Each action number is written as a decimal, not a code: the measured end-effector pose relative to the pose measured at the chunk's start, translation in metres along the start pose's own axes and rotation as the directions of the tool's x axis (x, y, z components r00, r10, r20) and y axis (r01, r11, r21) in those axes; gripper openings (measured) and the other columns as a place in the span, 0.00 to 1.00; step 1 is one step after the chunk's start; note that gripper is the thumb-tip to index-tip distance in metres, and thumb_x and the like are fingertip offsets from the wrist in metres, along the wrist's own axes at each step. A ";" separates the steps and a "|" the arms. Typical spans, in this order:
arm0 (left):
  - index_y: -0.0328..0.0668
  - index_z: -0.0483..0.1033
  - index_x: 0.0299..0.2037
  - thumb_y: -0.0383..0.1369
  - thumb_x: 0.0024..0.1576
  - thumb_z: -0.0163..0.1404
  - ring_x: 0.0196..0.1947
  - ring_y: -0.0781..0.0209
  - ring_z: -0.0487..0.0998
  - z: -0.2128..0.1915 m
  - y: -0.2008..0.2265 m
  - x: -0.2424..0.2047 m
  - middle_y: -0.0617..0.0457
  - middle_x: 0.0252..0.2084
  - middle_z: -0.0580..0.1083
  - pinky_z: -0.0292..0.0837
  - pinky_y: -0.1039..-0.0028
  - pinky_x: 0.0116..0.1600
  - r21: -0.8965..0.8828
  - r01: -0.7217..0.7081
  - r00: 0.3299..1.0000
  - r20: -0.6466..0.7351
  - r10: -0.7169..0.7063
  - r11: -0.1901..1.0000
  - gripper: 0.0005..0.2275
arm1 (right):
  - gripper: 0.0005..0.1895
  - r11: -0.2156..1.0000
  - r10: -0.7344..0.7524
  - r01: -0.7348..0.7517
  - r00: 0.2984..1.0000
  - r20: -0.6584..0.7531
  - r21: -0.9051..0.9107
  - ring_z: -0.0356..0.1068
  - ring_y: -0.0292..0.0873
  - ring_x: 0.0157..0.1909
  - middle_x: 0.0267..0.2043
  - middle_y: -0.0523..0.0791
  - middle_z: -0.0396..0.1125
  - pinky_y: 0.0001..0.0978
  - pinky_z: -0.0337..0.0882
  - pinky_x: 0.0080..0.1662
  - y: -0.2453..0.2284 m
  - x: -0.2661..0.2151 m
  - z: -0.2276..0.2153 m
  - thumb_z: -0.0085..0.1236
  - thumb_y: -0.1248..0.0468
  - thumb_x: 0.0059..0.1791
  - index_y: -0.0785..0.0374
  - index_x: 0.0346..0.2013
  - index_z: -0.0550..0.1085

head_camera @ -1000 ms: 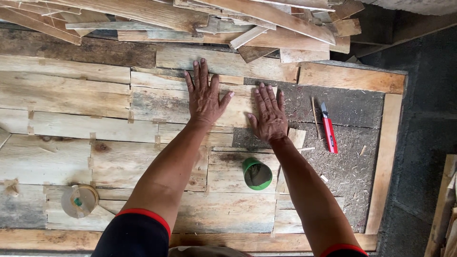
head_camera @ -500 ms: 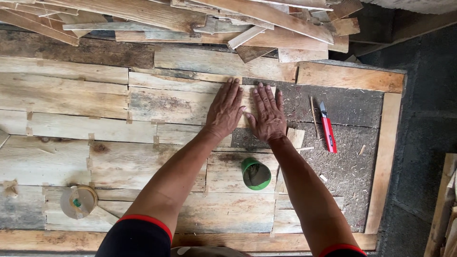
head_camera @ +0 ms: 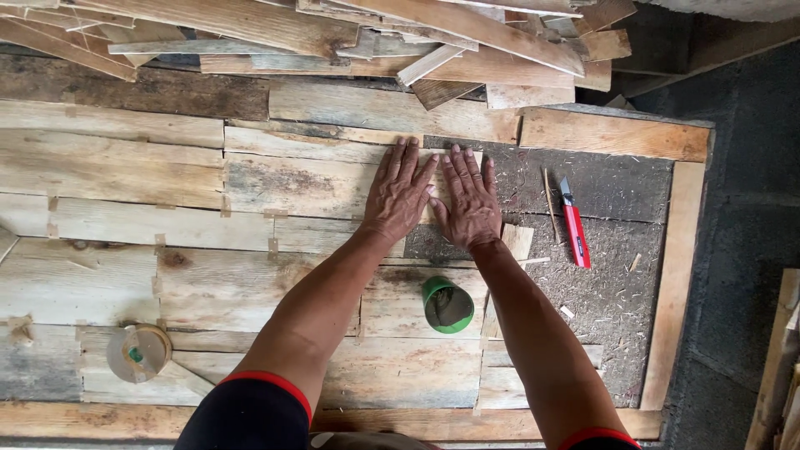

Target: Cutting and marking wood pieces to fit into a larger assembly.

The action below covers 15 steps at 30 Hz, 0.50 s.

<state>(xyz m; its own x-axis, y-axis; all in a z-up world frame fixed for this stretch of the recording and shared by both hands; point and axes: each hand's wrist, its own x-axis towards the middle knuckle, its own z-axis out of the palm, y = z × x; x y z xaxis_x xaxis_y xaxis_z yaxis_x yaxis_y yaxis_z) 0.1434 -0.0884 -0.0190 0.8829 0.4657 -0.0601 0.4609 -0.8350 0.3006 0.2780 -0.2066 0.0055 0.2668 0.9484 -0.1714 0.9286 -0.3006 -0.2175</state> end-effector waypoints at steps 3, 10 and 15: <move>0.52 0.57 0.75 0.43 0.66 0.44 0.78 0.36 0.42 0.000 0.000 -0.001 0.34 0.77 0.47 0.34 0.52 0.79 -0.050 -0.015 1.000 -0.026 0.014 0.999 0.27 | 0.40 1.000 0.000 0.000 1.000 0.001 -0.002 0.33 0.52 0.82 0.82 0.51 0.38 0.53 0.29 0.76 -0.001 -0.001 -0.002 0.38 0.43 0.57 0.62 0.77 0.47; 0.51 0.63 0.72 0.43 0.65 0.44 0.78 0.35 0.44 -0.008 -0.001 0.001 0.34 0.77 0.48 0.38 0.50 0.78 -0.040 -0.018 1.000 0.002 0.018 0.999 0.24 | 0.46 0.992 -0.015 0.026 0.996 -0.084 0.125 0.37 0.57 0.82 0.81 0.57 0.39 0.54 0.32 0.77 0.002 -0.002 0.000 0.42 0.45 0.56 0.72 0.77 0.42; 0.56 0.63 0.71 0.44 0.65 0.43 0.77 0.36 0.45 -0.008 0.001 0.002 0.35 0.77 0.49 0.40 0.50 0.76 -0.042 -0.005 1.000 0.009 0.005 0.999 0.23 | 0.44 0.987 -0.051 0.074 0.985 -0.165 0.140 0.40 0.58 0.82 0.81 0.57 0.42 0.56 0.35 0.77 0.007 -0.006 0.006 0.43 0.47 0.57 0.72 0.77 0.41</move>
<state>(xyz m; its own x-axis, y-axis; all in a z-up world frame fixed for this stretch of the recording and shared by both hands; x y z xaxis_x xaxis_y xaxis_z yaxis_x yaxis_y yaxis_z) 0.1449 -0.0858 -0.0107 0.8860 0.4588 -0.0676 0.4527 -0.8240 0.3408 0.2812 -0.2147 -0.0011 0.2583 0.9661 0.0003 0.9006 -0.2407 -0.3620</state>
